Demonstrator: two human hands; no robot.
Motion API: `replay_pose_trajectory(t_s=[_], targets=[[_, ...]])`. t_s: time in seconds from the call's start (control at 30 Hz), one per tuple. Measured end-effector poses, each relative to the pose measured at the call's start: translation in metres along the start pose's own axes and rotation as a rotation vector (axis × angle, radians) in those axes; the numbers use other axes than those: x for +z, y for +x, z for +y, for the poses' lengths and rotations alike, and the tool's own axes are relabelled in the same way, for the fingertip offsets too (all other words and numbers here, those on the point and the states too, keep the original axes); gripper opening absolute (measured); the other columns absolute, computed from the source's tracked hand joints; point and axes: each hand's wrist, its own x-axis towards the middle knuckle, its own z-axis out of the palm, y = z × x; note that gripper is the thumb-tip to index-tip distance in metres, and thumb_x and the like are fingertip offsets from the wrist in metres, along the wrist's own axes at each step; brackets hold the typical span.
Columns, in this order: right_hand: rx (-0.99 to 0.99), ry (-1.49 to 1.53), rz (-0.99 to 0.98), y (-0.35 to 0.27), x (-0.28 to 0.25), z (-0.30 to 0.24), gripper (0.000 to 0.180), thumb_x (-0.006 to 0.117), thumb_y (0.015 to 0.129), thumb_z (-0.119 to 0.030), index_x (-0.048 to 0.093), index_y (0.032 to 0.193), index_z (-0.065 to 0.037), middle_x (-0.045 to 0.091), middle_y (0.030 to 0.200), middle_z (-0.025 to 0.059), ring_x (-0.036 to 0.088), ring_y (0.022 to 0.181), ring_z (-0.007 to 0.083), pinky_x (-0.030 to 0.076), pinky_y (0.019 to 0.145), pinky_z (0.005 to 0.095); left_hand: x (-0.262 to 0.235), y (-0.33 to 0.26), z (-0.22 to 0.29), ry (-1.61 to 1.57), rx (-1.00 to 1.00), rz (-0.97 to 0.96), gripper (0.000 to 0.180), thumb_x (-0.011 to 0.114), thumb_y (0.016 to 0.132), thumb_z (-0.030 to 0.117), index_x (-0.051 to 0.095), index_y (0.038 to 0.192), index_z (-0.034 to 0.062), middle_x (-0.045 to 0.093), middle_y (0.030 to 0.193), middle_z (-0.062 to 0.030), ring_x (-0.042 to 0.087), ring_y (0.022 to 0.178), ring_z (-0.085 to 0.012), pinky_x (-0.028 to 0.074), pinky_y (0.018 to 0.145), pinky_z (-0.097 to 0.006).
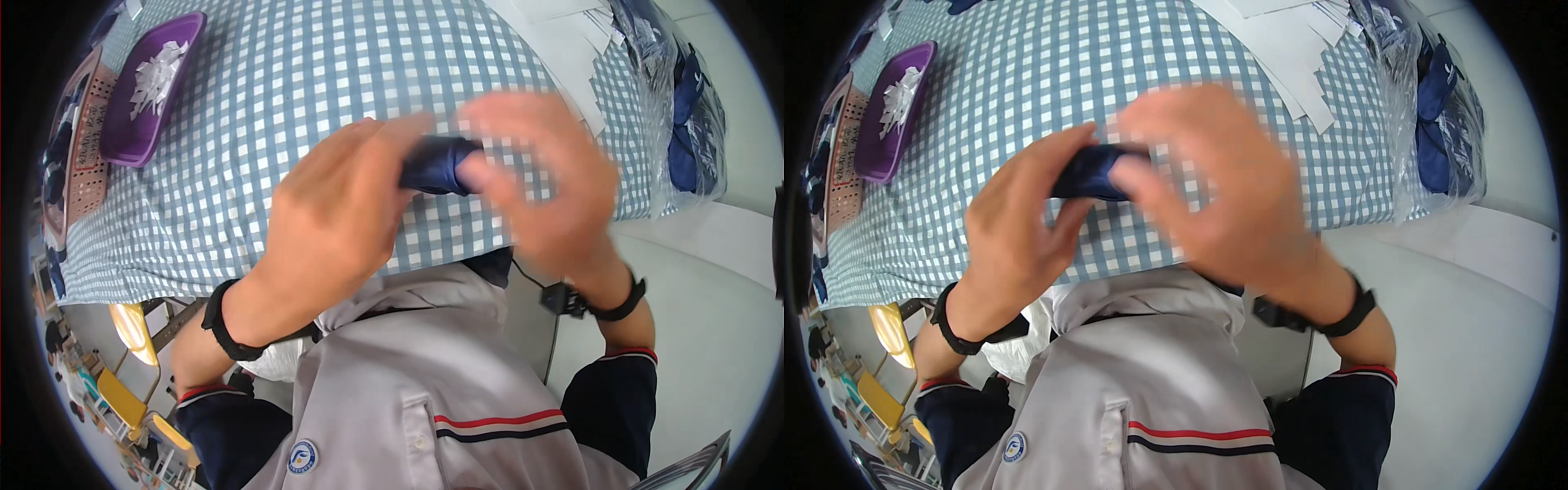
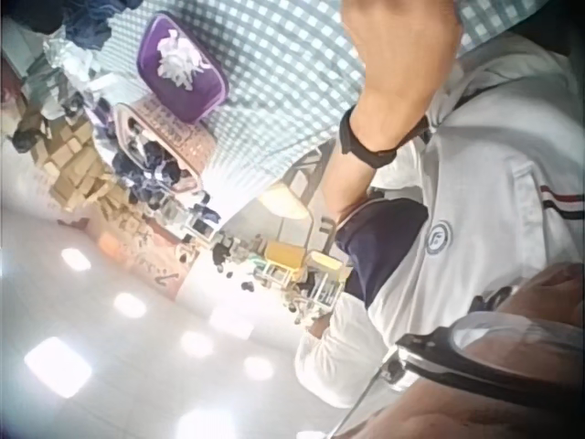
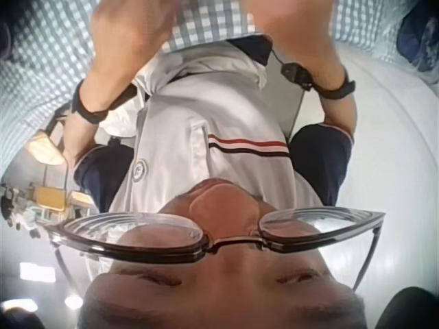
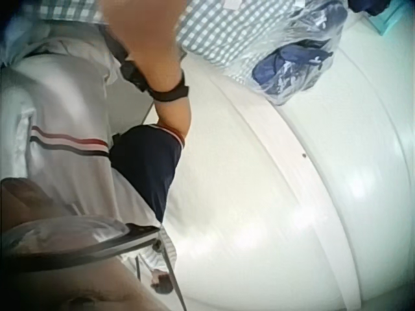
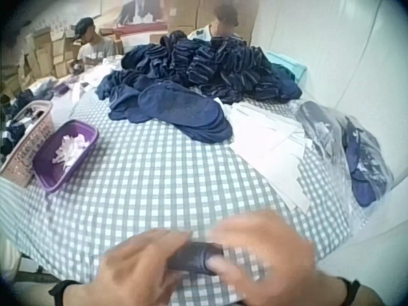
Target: Roll and label socks, then place them into bags.
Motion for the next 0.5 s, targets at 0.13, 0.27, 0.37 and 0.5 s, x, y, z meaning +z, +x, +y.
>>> replay_pose_trajectory(t_s=[0.13,0.27,0.37,0.5], targets=[[0.292,-0.363,0.012,0.012,-0.051,0.063,0.042,0.063,0.097,-0.026,0.064,0.127,0.004,0.063,0.132,0.0209,0.059,0.122,0.0349,0.044,0.107,0.0410,-0.018,0.014,0.004,-0.742,-0.406,0.156,0.043,0.081,0.076,-0.004,0.064,0.116,-0.0075,0.074,0.105,-0.0136,0.072,0.092,-0.0208,0.058,0.079,-0.032],[0.264,-0.605,-0.221,-0.010,-0.040,0.083,0.055,0.058,0.100,-0.029,0.048,0.145,0.002,0.044,0.153,0.0237,0.038,0.145,0.0364,0.030,0.119,0.0420,-0.019,0.018,-0.006,-1.235,-0.714,0.112,0.037,0.078,0.084,0.001,0.064,0.116,-0.0101,0.075,0.100,-0.0132,0.070,0.085,-0.0127,0.057,0.073,-0.025],[0.257,-0.543,-0.252,-0.036,-0.026,0.045,0.057,0.058,0.100,-0.027,0.045,0.148,0.002,0.041,0.156,0.0229,0.034,0.148,0.0359,0.028,0.121,0.0440,-0.014,0.012,-0.006,-1.363,-0.717,0.159,0.041,0.080,0.085,0.010,0.063,0.117,-0.0090,0.075,0.099,-0.0119,0.069,0.083,-0.0109,0.055,0.076,-0.024],[0.145,-0.439,-0.261,-0.064,-0.021,0.026,0.050,0.062,0.096,-0.019,0.054,0.142,0.000,0.051,0.149,0.0205,0.044,0.142,0.0360,0.034,0.118,0.0473,-0.012,0.007,-0.008,-1.436,-0.741,0.157,0.043,0.082,0.085,0.015,0.063,0.116,-0.0071,0.075,0.099,-0.0105,0.069,0.084,-0.0100,0.054,0.082,-0.023]])
